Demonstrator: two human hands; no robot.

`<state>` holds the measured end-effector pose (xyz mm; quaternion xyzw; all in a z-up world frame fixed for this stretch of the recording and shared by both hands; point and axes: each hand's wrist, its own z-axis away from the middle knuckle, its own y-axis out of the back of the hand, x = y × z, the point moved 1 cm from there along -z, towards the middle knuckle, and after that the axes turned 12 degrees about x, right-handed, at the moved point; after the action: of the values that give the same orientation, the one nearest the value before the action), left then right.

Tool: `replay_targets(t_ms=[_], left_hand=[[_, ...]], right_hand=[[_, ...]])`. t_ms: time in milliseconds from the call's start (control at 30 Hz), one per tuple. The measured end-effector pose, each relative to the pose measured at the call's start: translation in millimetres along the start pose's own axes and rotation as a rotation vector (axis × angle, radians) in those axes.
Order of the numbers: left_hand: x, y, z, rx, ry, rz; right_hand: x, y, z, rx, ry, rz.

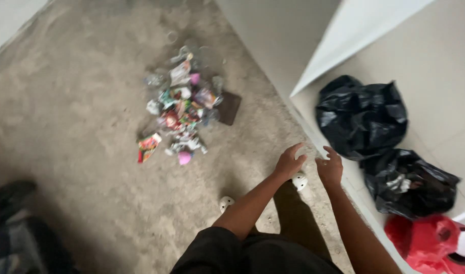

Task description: Picking up various items of trash from a concrete floor and placing them into garbage bags.

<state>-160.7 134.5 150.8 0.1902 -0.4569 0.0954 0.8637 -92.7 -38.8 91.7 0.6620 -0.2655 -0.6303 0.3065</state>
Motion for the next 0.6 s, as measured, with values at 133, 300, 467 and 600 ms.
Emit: replay_targets(t_ms=[133, 300, 467, 600], left_hand=[[-55, 49, 11, 0.078, 0.044, 0.058], [-143, 125, 42, 0.226, -0.103, -0.021], [-233, 219, 111, 0.397, -0.082, 0.021], [-301, 292, 169, 0.545, -0.001, 0.098]], right_hand=[[-40, -33, 38, -0.097, 0.047, -0.003], [-92, -74, 103, -0.241, 0.100, -0.035], [-160, -109, 184, -0.408, 0.110, 0.062], [-195, -142, 239, -0.537, 0.214, 0.091]])
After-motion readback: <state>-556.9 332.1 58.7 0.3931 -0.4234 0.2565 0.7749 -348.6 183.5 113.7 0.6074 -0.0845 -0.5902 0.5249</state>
